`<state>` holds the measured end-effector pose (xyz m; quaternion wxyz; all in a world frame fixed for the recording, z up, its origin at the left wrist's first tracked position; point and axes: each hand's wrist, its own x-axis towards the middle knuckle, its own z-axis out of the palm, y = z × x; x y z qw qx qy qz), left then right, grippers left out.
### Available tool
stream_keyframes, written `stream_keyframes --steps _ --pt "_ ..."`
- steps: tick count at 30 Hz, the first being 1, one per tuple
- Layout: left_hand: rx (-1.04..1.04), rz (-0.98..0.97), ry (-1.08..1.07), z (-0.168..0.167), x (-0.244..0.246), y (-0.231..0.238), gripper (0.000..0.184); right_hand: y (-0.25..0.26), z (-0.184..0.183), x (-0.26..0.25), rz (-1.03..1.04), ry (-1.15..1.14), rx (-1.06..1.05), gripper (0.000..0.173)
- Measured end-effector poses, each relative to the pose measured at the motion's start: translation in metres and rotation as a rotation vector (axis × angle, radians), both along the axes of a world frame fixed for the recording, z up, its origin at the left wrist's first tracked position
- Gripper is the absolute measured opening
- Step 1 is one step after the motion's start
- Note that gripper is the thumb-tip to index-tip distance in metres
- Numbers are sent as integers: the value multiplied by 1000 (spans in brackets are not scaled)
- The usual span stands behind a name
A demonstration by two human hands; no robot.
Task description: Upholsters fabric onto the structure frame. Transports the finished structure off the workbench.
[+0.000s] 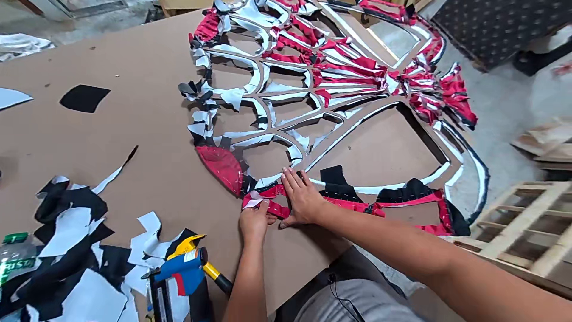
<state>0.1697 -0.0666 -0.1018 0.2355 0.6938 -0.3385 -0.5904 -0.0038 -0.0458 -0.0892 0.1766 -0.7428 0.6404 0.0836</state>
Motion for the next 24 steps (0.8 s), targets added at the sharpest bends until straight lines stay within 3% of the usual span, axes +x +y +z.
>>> stream_keyframes --steps 4,14,17,20,24 --pt "54 -54 -36 3 0 -7 31 6 -12 1 11 26 -49 146" --pt "158 -144 -5 7 11 -20 29 -22 -7 12 19 0 -34 155" --pt "110 -139 -32 5 10 -15 28 -27 -6 17 61 -5 -27 144" --pt "137 -153 13 6 18 -16 27 -23 -15 13 100 -72 -164 123" --pt "105 -27 108 9 44 -25 37 -27 -22 11 94 -110 -204 118"
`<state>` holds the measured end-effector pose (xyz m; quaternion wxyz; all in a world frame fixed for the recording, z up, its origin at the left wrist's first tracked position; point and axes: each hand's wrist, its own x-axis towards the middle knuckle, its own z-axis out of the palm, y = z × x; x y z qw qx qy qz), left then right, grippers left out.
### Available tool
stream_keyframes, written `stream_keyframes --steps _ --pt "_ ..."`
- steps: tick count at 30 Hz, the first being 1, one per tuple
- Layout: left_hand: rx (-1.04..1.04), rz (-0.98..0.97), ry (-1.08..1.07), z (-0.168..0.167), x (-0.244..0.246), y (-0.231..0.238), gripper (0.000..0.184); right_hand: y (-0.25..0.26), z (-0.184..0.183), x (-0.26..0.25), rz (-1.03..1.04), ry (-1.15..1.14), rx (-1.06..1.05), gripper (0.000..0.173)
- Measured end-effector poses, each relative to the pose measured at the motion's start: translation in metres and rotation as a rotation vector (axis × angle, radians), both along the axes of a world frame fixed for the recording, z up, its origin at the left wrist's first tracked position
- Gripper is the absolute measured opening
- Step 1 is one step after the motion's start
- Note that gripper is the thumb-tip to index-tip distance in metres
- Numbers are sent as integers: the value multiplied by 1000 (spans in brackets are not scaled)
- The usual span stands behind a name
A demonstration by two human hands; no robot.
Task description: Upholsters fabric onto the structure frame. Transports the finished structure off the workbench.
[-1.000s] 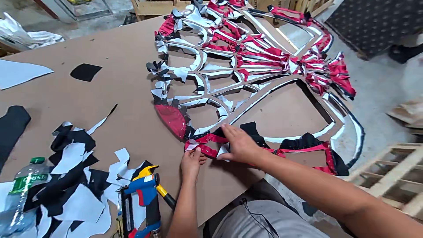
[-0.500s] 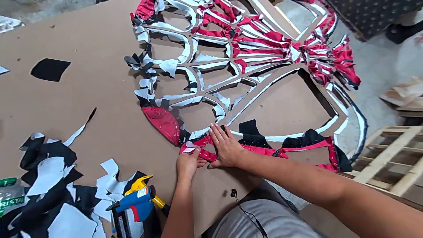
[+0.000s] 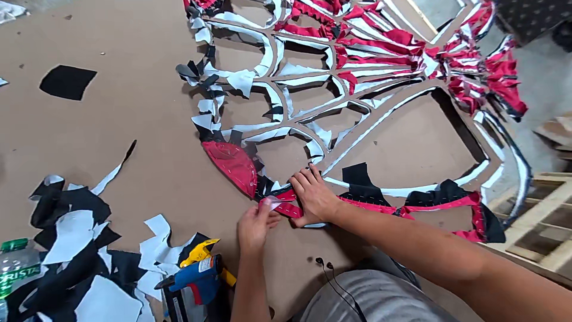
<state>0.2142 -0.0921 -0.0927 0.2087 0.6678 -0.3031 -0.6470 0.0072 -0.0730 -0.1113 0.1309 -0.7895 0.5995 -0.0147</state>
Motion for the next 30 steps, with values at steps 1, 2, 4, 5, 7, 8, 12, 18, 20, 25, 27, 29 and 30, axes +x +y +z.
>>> stream_keyframes --steps 1,2,4,5,7,8,12,18,20,25,27,29,30 --pt "-18 59 12 -2 2 -2 41 0 -1 -1 -1 1 2 118" --pt "-26 91 4 -4 0 -4 44 0 -2 -1 -1 3 -5 118" --pt "-53 105 -54 -8 -9 -9 37 -1 -2 -1 1 -4 -6 119" --pt "-56 101 -60 -8 -11 -11 33 -2 -1 -1 1 -12 3 119" --pt "-40 70 -42 -8 -11 -14 28 -3 -2 -2 2 -17 5 119" --pt "-23 51 -39 -7 -10 -16 27 -3 -2 -2 3 -18 7 119" --pt "11 20 -117 -3 -15 -16 32 -2 -3 1 9 -21 -13 119" --pt "-222 -181 -353 22 25 14 36 -2 -11 1 11 -36 -36 124" --pt "-445 -236 -674 51 73 49 46 -2 -10 -3 35 -62 -13 121" --pt "-274 -327 -1036 62 142 121 102 -4 -8 -7 25 -74 32 121" --pt "-175 -353 -1071 53 137 130 121 -4 -9 -5 29 -79 32 122" --pt "-81 -378 -1099 49 133 135 128 -1 -5 -2 5 -76 4 122" --pt "-72 -379 -1093 46 133 138 127 -2 -2 -3 -3 -80 -20 123"
